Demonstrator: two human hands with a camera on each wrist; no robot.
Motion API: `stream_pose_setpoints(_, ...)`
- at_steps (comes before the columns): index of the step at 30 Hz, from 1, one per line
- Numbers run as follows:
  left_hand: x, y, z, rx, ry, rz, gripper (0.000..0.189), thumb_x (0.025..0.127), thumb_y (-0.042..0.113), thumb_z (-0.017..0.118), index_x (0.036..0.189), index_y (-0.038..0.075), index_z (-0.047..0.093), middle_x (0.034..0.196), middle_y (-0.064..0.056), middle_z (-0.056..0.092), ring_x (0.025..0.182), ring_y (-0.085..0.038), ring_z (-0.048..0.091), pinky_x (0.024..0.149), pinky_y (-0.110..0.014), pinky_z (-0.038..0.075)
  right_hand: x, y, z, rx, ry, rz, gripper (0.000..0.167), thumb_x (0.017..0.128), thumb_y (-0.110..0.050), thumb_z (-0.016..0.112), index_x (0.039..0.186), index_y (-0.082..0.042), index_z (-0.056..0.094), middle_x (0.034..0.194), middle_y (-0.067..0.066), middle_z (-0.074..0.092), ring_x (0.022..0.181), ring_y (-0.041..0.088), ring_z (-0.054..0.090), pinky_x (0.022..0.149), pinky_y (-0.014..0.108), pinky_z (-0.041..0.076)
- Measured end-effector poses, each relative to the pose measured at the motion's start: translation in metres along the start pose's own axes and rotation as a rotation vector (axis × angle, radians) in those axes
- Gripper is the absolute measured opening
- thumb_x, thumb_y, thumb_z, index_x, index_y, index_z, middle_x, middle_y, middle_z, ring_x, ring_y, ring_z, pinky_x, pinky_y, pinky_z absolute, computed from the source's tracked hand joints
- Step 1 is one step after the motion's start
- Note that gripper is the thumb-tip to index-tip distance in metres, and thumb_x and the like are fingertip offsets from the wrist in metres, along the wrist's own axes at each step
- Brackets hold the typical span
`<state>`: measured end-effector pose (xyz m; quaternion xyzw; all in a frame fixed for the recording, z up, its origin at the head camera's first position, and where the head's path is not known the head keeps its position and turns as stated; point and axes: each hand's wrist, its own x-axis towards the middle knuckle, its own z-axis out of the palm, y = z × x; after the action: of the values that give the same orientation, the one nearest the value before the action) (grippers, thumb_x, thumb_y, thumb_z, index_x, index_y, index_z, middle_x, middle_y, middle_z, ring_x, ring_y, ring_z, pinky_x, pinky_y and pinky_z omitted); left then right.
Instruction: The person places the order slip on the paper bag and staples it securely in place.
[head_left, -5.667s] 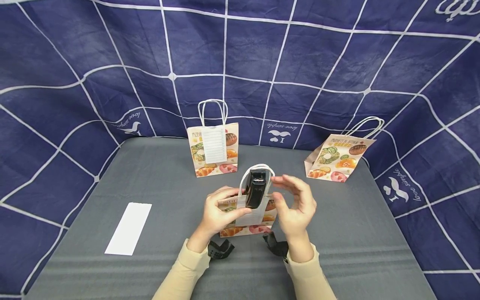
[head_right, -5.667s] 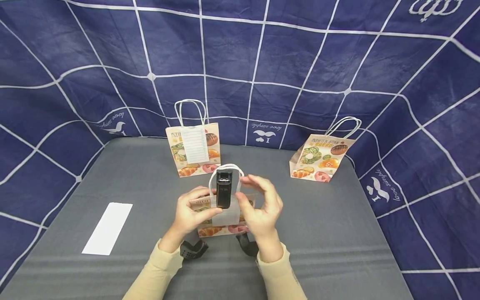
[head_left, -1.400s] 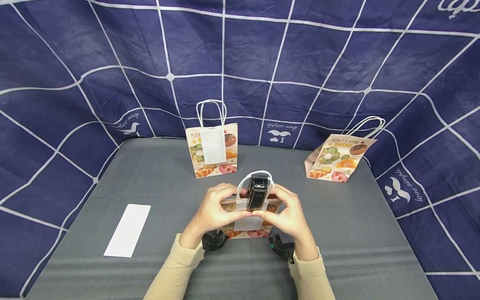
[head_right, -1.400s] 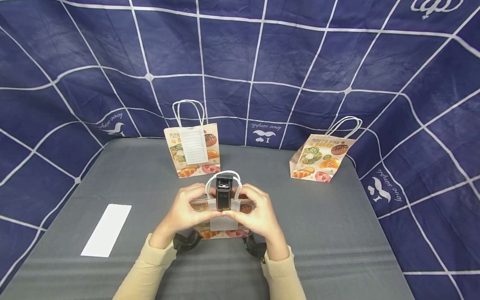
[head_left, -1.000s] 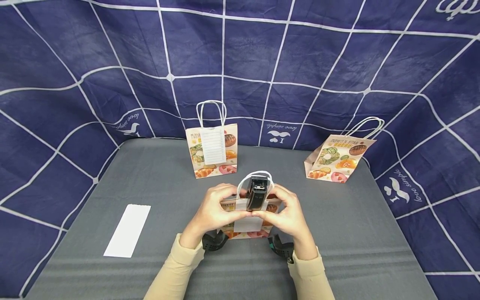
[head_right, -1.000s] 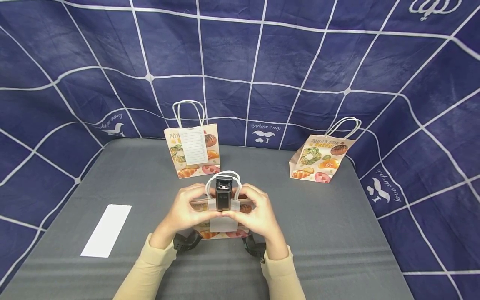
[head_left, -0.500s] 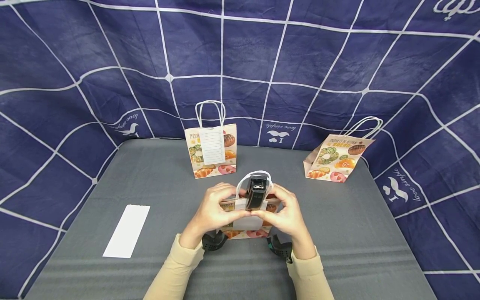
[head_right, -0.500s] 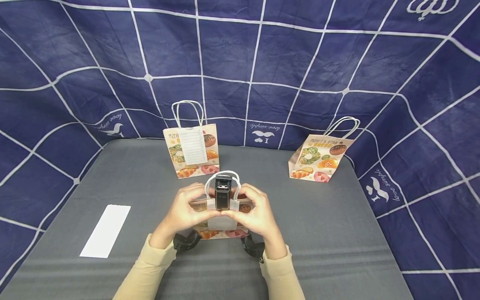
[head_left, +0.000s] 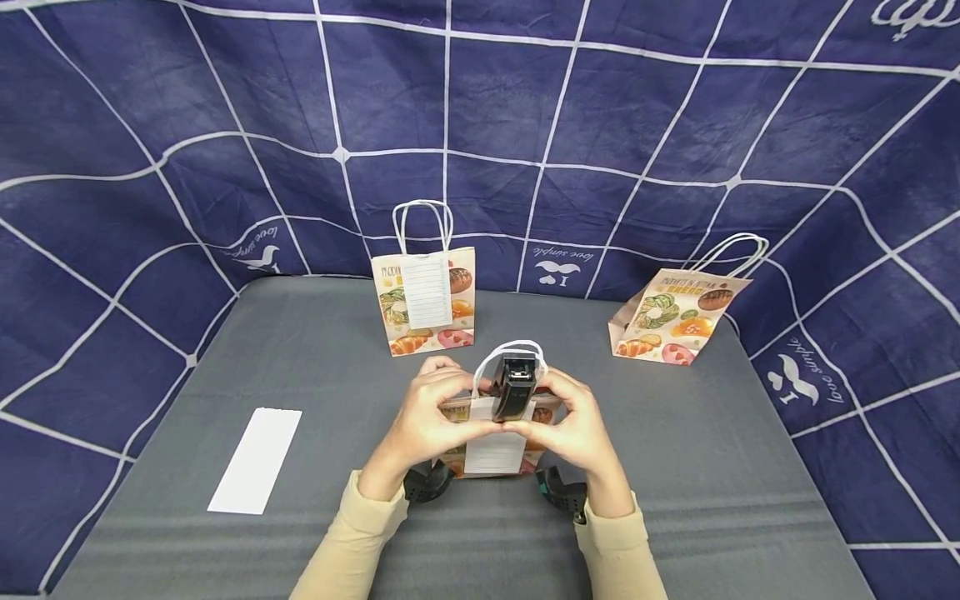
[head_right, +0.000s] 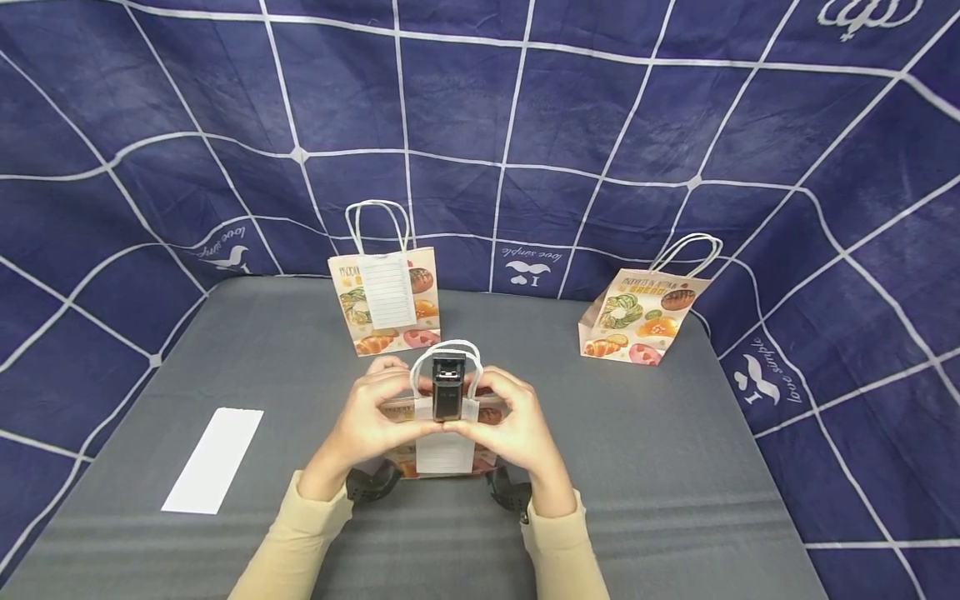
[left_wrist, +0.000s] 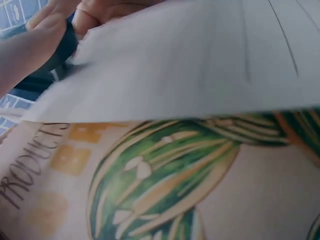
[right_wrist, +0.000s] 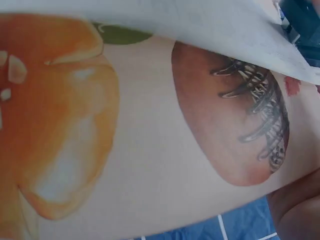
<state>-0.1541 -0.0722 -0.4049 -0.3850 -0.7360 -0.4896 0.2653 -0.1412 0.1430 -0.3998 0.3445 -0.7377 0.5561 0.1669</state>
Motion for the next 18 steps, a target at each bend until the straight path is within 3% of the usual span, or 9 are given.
stream_pose_setpoints(7,0.0003,0.0034,-0.0025,0.028,-0.026,-0.017,0.053,0.054,0.032,0.092,0.097,0.009,0.07,0.086,0.003,0.07,0.08,-0.01,0.062,0.088,-0.041,0.034,-0.0005,0.0002,-0.0043,0.003,-0.044,0.011,0.062,0.057,0.0,0.088,0.114,-0.007,0.064,0.114,0.006,0.063,0.106,0.018,0.057,0.09,0.029,0.045)
stream_pose_setpoints(14,-0.0007,0.0048,-0.003,0.031,-0.032,-0.006,0.061,0.054,0.036,0.091,0.104,0.009,0.07,0.091,0.003,0.071,0.084,-0.01,0.062,0.089,-0.041,0.034,-0.0011,0.0002,-0.0061,0.035,-0.036,-0.046,0.054,0.069,-0.024,0.085,0.115,-0.006,0.064,0.116,0.004,0.063,0.108,0.018,0.057,0.095,0.03,0.042)
stream_pose_setpoints(18,-0.002,0.0047,-0.0035,0.015,-0.029,-0.001,0.06,0.057,0.034,0.09,0.106,0.007,0.07,0.093,0.002,0.071,0.084,-0.011,0.062,0.088,-0.041,0.035,-0.0006,0.0002,-0.0074,0.054,-0.032,-0.079,0.056,0.072,-0.028,0.082,0.117,-0.003,0.062,0.115,0.005,0.063,0.108,0.019,0.057,0.096,0.031,0.043)
